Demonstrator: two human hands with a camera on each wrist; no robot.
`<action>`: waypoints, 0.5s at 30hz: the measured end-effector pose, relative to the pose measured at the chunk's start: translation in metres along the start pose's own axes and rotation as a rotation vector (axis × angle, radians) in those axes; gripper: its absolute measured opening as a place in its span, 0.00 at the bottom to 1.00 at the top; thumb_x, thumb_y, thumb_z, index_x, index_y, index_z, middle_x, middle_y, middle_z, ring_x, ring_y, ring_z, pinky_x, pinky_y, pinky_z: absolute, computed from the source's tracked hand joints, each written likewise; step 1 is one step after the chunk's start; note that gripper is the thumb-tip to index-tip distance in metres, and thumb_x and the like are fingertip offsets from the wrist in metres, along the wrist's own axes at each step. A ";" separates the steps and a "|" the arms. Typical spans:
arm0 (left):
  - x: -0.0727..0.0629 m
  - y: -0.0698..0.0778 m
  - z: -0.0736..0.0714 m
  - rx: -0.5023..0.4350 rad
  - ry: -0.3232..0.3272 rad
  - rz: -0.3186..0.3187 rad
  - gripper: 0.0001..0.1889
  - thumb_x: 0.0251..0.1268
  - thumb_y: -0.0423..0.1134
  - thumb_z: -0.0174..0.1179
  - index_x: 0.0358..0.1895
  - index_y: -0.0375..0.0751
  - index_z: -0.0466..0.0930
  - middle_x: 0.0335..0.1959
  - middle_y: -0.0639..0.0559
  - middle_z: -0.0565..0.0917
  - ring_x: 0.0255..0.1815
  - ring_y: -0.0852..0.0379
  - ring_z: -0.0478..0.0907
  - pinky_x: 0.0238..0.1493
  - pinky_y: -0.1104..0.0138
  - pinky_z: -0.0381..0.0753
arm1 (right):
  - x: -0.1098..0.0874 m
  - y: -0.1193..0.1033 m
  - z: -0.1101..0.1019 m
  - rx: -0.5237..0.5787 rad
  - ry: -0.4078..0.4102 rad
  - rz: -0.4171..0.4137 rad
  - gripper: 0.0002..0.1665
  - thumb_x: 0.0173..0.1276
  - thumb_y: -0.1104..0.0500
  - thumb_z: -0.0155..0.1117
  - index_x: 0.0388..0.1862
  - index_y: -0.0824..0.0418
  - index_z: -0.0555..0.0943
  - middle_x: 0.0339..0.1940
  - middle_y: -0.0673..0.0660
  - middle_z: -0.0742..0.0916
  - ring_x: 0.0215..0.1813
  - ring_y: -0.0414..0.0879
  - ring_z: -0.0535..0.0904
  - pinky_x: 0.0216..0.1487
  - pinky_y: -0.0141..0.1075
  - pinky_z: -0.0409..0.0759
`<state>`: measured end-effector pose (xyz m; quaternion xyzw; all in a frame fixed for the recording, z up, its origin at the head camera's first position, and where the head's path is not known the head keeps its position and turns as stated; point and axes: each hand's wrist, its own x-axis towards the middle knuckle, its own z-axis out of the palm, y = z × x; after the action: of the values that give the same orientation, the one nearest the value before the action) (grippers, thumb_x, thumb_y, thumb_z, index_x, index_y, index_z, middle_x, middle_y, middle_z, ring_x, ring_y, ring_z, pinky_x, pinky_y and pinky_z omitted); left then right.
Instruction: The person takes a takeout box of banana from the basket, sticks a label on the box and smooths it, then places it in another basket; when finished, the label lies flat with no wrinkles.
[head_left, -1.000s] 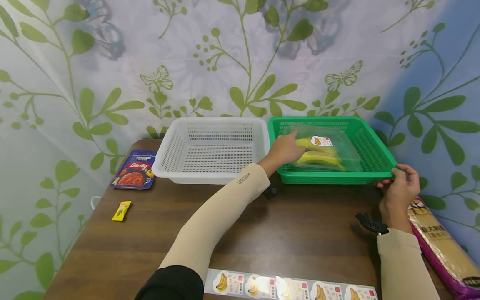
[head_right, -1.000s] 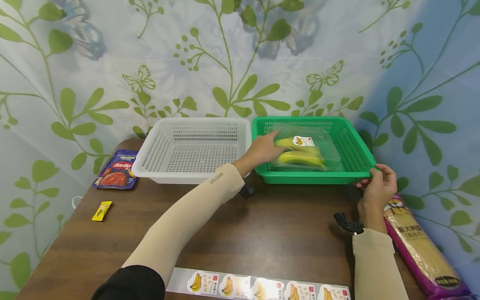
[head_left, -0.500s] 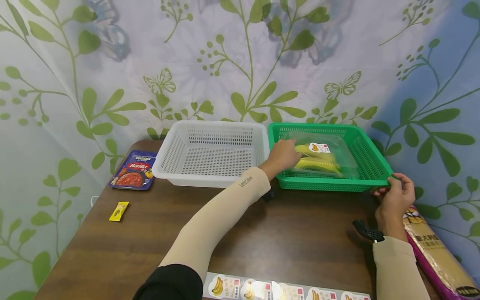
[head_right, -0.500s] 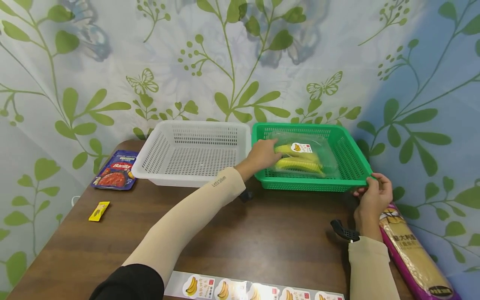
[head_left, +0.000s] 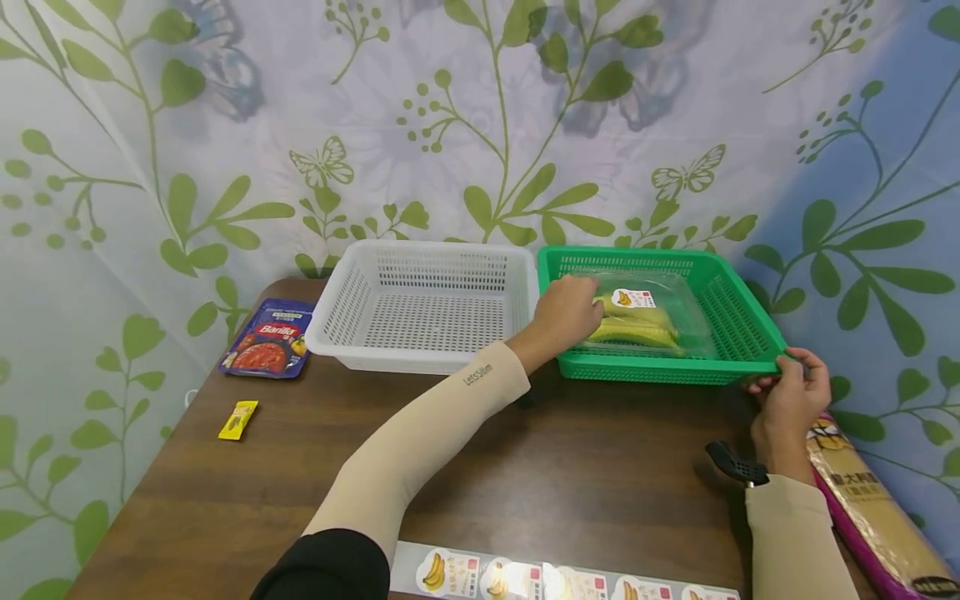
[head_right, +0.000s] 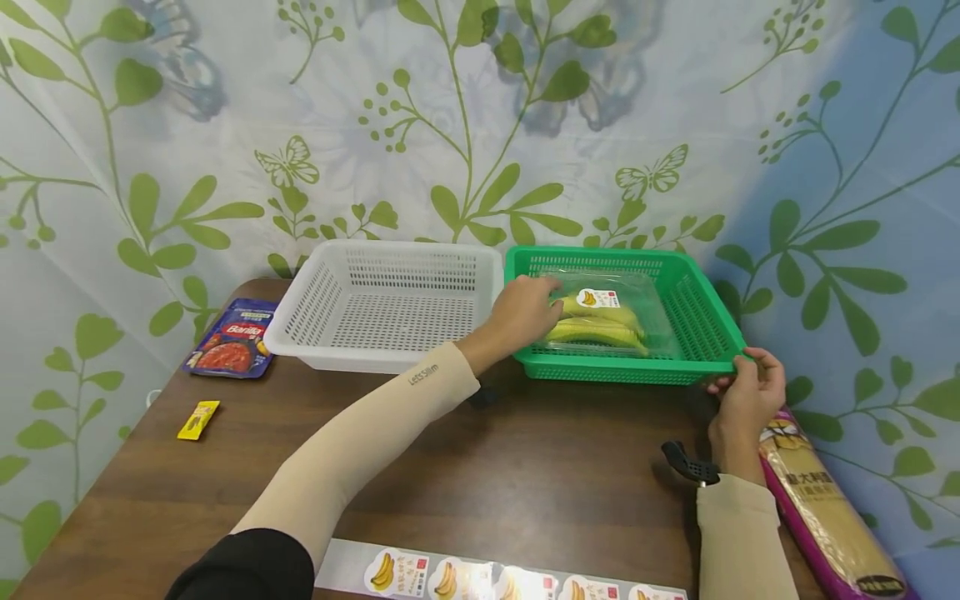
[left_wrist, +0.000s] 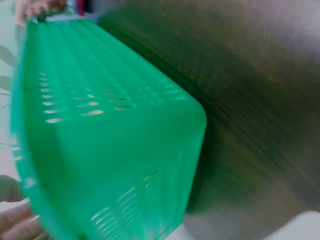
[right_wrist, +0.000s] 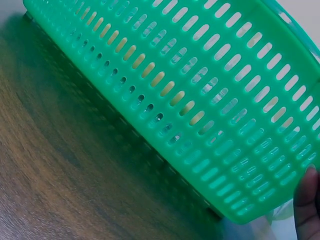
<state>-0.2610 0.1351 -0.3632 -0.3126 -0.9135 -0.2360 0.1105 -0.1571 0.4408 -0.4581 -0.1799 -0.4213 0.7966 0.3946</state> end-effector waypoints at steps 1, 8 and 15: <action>-0.004 -0.001 -0.004 0.001 -0.001 0.010 0.10 0.75 0.38 0.56 0.51 0.45 0.86 0.19 0.54 0.77 0.15 0.61 0.59 0.16 0.70 0.60 | 0.000 0.000 0.000 0.002 -0.001 0.005 0.06 0.72 0.68 0.60 0.46 0.63 0.77 0.14 0.57 0.74 0.12 0.44 0.70 0.10 0.33 0.70; -0.047 -0.020 -0.039 -0.053 0.001 0.129 0.20 0.76 0.41 0.57 0.66 0.43 0.80 0.09 0.57 0.67 0.12 0.63 0.55 0.16 0.71 0.60 | 0.000 0.005 0.001 -0.031 0.005 0.002 0.07 0.72 0.68 0.60 0.47 0.62 0.78 0.16 0.56 0.74 0.13 0.43 0.69 0.11 0.33 0.69; -0.102 -0.045 -0.068 -0.083 0.052 0.128 0.22 0.74 0.44 0.62 0.67 0.43 0.79 0.43 0.48 0.89 0.42 0.55 0.85 0.46 0.65 0.82 | -0.003 -0.001 0.002 -0.399 0.043 -0.215 0.09 0.71 0.64 0.60 0.48 0.60 0.83 0.28 0.51 0.75 0.21 0.38 0.69 0.21 0.26 0.67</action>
<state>-0.2059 0.0172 -0.3565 -0.3685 -0.8778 -0.2743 0.1360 -0.1555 0.4377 -0.4562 -0.2254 -0.5788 0.6469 0.4425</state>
